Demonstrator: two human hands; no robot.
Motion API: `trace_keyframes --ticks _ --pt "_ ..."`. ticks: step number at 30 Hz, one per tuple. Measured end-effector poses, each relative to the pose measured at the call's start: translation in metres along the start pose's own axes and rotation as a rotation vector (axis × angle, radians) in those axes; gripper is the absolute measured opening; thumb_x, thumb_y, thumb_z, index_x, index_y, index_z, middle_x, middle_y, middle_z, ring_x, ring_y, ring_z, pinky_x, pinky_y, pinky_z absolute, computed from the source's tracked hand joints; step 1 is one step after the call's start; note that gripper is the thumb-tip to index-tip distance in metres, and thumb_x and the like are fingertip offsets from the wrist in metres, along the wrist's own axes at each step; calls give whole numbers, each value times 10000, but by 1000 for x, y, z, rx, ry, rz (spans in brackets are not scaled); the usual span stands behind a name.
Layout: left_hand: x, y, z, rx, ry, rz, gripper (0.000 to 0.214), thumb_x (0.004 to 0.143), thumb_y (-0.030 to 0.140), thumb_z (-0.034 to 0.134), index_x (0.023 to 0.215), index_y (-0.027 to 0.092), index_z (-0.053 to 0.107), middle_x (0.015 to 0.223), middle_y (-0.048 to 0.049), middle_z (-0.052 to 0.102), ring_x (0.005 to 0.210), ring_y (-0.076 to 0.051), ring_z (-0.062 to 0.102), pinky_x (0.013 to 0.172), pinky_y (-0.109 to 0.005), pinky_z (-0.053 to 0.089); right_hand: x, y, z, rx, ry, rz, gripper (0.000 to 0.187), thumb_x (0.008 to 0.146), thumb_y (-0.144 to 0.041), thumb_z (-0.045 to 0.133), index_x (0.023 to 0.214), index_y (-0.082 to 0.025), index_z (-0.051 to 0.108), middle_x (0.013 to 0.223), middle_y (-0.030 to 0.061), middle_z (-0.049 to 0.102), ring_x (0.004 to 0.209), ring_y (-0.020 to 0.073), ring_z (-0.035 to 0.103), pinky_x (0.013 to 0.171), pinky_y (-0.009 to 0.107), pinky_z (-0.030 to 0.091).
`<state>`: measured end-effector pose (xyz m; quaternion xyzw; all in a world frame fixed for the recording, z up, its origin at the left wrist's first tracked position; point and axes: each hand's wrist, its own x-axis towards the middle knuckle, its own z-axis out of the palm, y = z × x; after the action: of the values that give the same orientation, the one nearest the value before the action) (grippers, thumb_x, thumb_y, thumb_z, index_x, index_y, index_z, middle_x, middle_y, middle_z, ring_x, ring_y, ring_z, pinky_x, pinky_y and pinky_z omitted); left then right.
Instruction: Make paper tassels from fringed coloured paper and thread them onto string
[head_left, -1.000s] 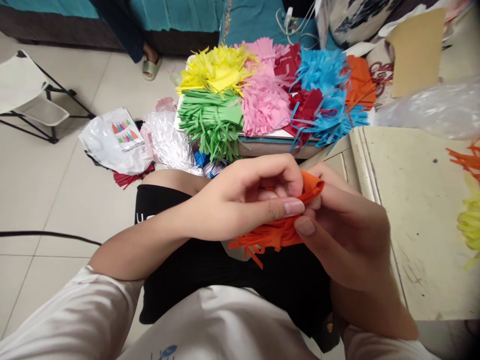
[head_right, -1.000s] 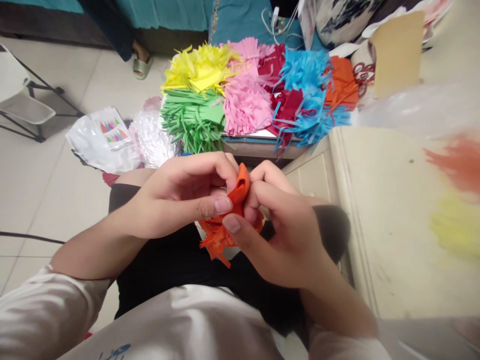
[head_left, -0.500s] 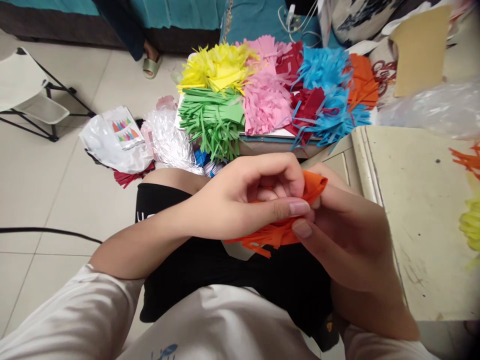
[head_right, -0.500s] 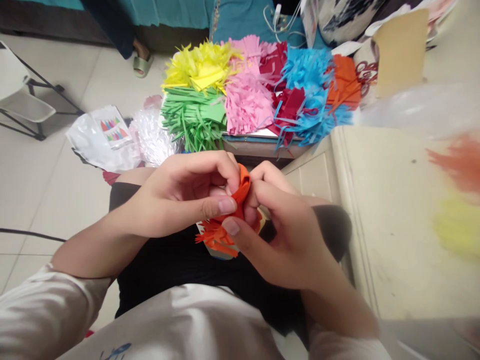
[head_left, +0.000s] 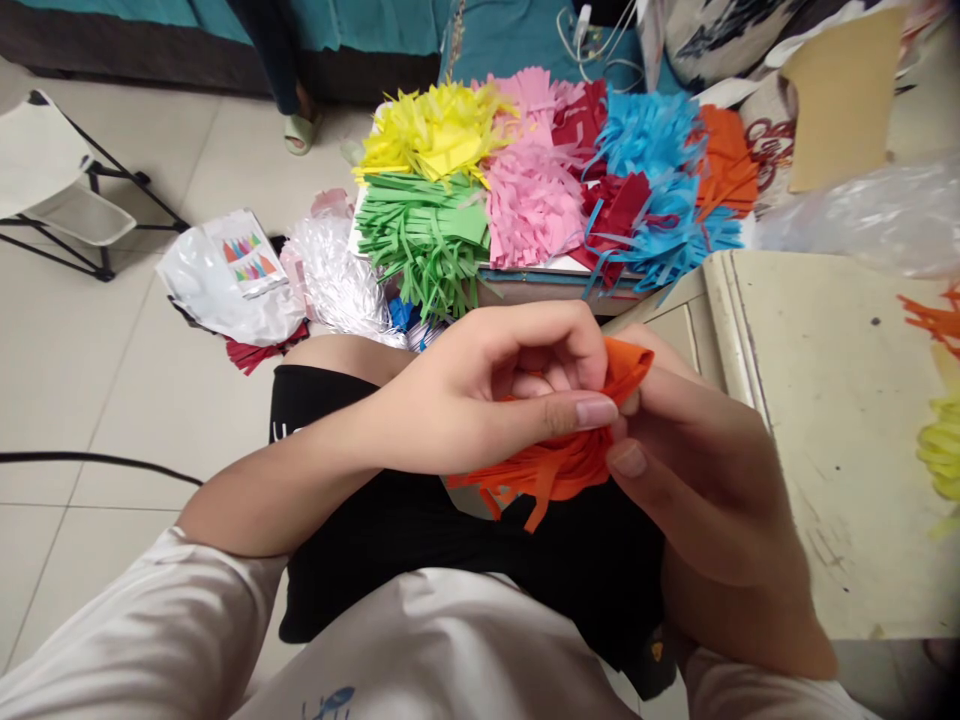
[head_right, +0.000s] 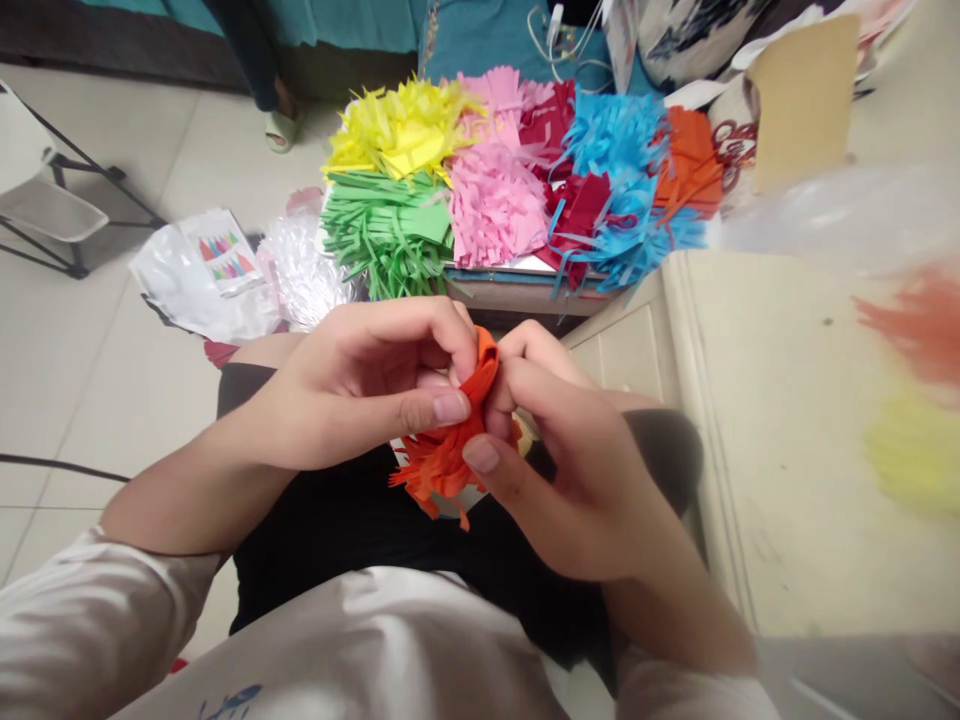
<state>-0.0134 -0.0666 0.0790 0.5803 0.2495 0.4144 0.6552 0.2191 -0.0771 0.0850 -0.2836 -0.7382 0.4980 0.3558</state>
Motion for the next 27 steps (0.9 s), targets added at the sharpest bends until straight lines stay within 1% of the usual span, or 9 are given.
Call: trace_keyframes --ticks 4,7,10,17,22,24,27 --pt "1 -1 -1 45 1 34 417 1058 570 817 951 210 636 940 -55 742 849 -180 774 665 -295 636 -1 0 0 19 -13 -7 144 1096 -244 730 973 -214 661 1069 60 555 978 221 545 803 416 511" --pt "2 -2 -2 54 2 50 406 1061 556 815 951 208 638 935 -52 735 825 -169 758 662 -290 627 0 1 -1 35 -22 -7 166 1111 -252 714 971 -220 631 1076 60 551 980 219 544 807 409 510" --pt "1 -2 -3 53 6 46 392 1055 539 828 953 208 643 927 -46 726 798 -155 738 649 -279 611 1 1 -1 36 -31 -3 199 1112 -260 717 955 -224 600 1074 57 547 957 213 536 777 401 496" --pt "-1 -1 -1 43 10 11 394 1039 523 849 955 208 629 932 -40 725 805 -147 728 619 -256 588 1 1 -1 45 -38 5 196 1132 -300 696 974 -229 605 1090 58 539 953 217 535 771 399 499" --pt "-1 -2 0 70 28 18 412 1033 546 851 948 211 627 912 -35 721 801 -147 731 597 -249 583 0 1 -1 31 -30 11 169 1132 -293 677 983 -230 631 1078 58 534 950 225 542 767 407 507" --pt "0 -2 0 82 26 28 410 1026 546 858 948 213 631 916 -40 727 782 -150 728 584 -259 583 0 1 -2 23 -35 10 157 1107 -260 704 974 -231 626 1069 58 539 945 226 547 768 407 511" --pt "0 -2 -1 88 19 36 407 1015 537 875 947 216 634 926 -49 736 757 -149 721 570 -270 579 1 1 -3 14 -44 7 193 1059 -229 758 948 -238 600 1065 62 550 945 234 554 757 402 517"
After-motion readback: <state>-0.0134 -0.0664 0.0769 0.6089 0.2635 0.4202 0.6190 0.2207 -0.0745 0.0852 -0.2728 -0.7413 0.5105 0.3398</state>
